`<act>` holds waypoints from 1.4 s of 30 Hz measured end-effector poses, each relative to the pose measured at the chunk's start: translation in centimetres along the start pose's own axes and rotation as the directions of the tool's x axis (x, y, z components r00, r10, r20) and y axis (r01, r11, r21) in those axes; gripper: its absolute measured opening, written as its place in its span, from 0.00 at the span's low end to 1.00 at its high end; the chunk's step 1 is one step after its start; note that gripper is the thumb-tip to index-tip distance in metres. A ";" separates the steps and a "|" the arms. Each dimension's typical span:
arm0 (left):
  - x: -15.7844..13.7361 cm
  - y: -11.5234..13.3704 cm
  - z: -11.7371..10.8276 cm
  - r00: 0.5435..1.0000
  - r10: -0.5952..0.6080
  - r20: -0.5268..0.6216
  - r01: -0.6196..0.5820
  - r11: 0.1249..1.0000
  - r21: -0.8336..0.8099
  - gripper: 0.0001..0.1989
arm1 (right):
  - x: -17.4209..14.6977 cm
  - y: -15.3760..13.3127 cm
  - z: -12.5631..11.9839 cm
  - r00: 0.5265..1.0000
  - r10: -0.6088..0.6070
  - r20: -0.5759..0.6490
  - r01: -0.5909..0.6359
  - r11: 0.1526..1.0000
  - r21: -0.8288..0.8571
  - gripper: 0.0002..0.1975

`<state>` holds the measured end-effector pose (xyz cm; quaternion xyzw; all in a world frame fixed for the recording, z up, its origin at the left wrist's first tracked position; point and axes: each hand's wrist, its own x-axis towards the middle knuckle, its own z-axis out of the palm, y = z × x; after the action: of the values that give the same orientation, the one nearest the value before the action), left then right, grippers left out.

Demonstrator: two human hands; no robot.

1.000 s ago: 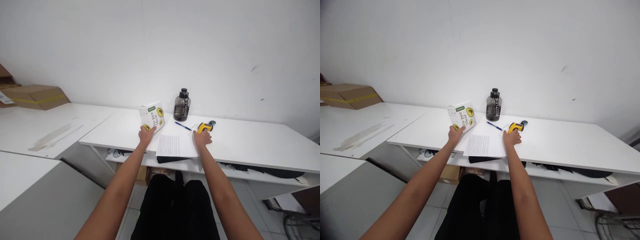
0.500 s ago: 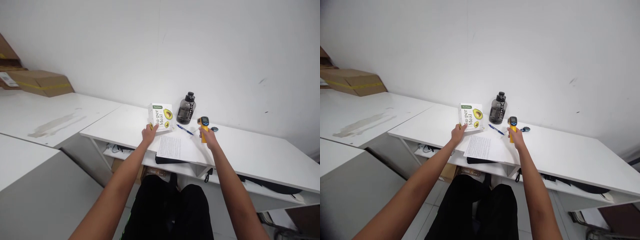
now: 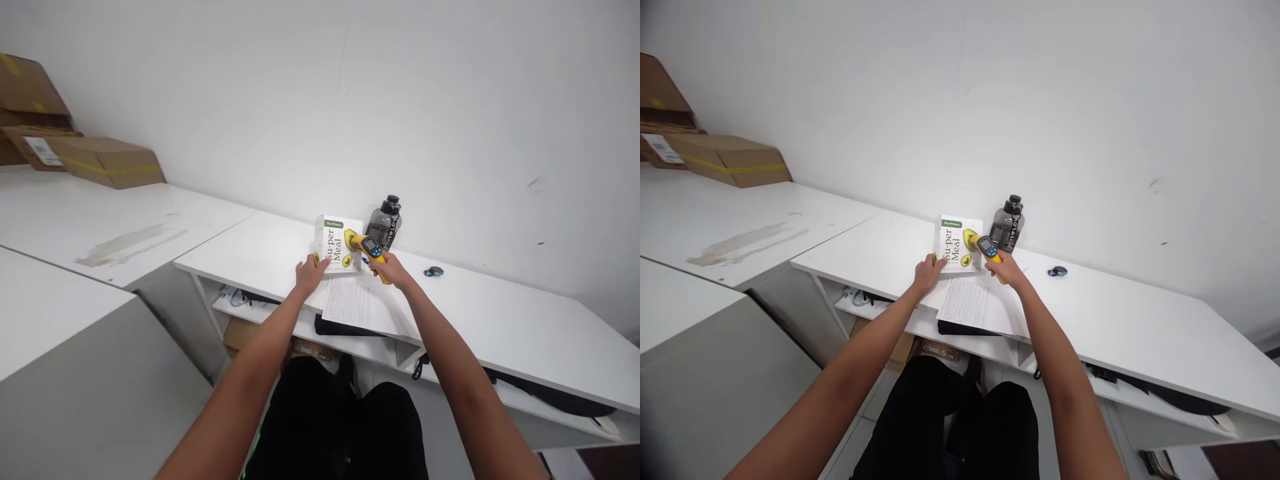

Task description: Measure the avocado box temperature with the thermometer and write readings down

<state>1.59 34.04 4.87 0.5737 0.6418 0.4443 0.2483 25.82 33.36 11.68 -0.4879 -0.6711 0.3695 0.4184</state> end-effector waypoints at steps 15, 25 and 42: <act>-0.1 -0.2 0.0 0.998 0.026 0.053 -0.026 1.000 -0.003 0.14 | 0.4 -0.5 0.3 0.999 0.004 -0.034 -0.004 1.000 -0.027 0.09; -0.2 -0.3 -0.1 0.996 0.049 0.070 -0.048 0.999 -0.018 0.16 | 0.7 -0.6 0.6 0.995 0.076 -0.060 -0.083 0.989 -0.123 0.12; 0.6 -0.4 0.6 0.995 -0.071 -0.065 0.073 0.997 0.028 0.21 | -0.8 8.6 4.1 0.779 0.065 -0.624 0.016 0.992 0.124 0.24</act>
<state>1.72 34.84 4.34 0.5394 0.6765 0.4432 0.2346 25.14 34.43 2.17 -0.5651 -0.4633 0.2321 0.6420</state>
